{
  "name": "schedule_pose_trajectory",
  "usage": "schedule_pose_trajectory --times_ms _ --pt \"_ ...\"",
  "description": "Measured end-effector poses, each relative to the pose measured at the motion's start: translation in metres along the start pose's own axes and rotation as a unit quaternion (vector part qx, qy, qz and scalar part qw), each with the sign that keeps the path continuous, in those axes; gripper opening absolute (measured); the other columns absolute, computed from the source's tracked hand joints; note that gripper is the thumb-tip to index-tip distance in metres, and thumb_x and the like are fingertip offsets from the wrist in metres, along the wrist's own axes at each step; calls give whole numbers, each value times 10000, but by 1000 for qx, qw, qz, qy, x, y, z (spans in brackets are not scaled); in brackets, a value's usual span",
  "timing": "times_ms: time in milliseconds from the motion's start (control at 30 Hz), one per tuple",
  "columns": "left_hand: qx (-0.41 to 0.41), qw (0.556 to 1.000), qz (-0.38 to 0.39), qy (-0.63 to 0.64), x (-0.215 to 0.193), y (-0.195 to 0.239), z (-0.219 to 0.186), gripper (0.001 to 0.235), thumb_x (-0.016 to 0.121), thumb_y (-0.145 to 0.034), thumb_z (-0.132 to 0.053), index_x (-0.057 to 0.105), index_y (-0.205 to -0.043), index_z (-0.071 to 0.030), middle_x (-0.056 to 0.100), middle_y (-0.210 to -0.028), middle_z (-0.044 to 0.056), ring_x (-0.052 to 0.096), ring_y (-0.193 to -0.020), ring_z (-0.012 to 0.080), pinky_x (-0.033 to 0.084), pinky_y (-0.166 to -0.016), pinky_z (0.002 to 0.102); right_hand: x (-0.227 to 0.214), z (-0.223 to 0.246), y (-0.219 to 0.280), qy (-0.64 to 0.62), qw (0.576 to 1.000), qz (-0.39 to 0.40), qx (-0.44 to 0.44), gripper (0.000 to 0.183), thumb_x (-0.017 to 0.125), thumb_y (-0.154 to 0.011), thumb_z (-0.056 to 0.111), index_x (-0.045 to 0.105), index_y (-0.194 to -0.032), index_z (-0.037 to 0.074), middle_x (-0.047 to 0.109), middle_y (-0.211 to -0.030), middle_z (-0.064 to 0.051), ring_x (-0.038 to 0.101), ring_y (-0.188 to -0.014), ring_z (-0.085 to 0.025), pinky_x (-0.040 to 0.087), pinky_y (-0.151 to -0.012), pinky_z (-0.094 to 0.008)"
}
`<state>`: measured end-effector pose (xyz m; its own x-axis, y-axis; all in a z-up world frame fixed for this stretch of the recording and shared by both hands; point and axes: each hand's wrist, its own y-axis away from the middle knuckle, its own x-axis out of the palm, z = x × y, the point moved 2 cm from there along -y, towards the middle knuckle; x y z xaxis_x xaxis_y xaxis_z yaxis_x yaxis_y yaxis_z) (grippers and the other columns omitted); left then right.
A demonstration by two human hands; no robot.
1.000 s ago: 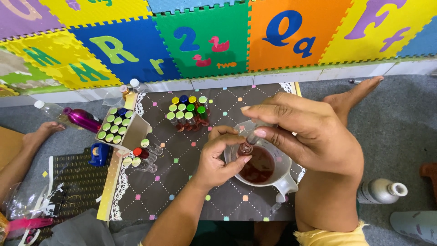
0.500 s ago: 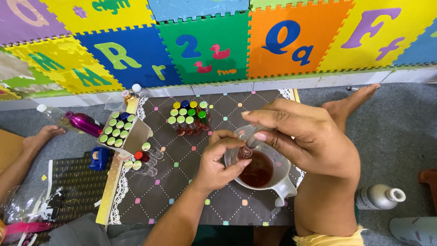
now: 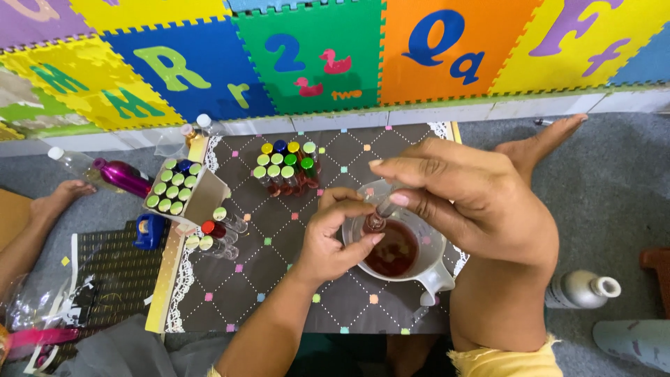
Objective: The person uses a syringe to transfer a dark liquid from a measuring cup into small glass perfume bottles, handling each bottle by hand.
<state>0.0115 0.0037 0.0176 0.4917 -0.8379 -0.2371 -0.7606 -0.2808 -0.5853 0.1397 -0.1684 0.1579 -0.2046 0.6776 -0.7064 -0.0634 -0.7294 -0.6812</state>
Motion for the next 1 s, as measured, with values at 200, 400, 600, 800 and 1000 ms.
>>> schedule_pose_trajectory --times_ms 200,400,600,800,1000 --pt "-1 1000 -4 6 1 -1 1 391 835 -834 -137 673 -1189 -146 574 -1187 76 568 -1210 209 476 -1101 362 -2 2 -5 -19 1000 6 1 310 516 -1127 283 717 -1354 214 749 -1060 76 745 -1103 -47 -399 -937 -569" --pt "-2 1000 -2 6 0 -1 2 387 834 -840 -153 671 -1191 -148 584 -1182 70 565 -1210 209 482 -1094 364 -1 1 -2 -1 1000 6 -4 319 511 -1137 308 713 -1373 232 757 -1103 63 744 -1132 -53 -396 -940 -565" --pt "2 999 -12 34 1 -1 0 359 818 -866 -167 688 -1198 -130 616 -1167 49 561 -1209 198 481 -1099 343 -8 -1 -7 -74 997 27 18 286 581 -1073 183 704 -1316 97 785 -1057 -44 768 -970 -144 -283 -1125 -407" --pt "35 990 -58 120 1 -3 5 352 795 -878 -86 673 -1207 -65 641 -1132 96 613 -1121 225 560 -994 366 4 -18 -5 -50 992 57 104 321 788 -944 187 621 -1183 52 665 -760 -45 663 -654 -201 485 -689 -348" --pt "34 987 -69 141 3 -6 -1 320 757 -900 -33 643 -1198 -50 627 -1097 121 713 -1021 255 600 -957 380 16 -33 -8 -131 980 115 97 301 763 -929 210 611 -1128 42 750 -925 -74 749 -754 -218 542 -614 -345"
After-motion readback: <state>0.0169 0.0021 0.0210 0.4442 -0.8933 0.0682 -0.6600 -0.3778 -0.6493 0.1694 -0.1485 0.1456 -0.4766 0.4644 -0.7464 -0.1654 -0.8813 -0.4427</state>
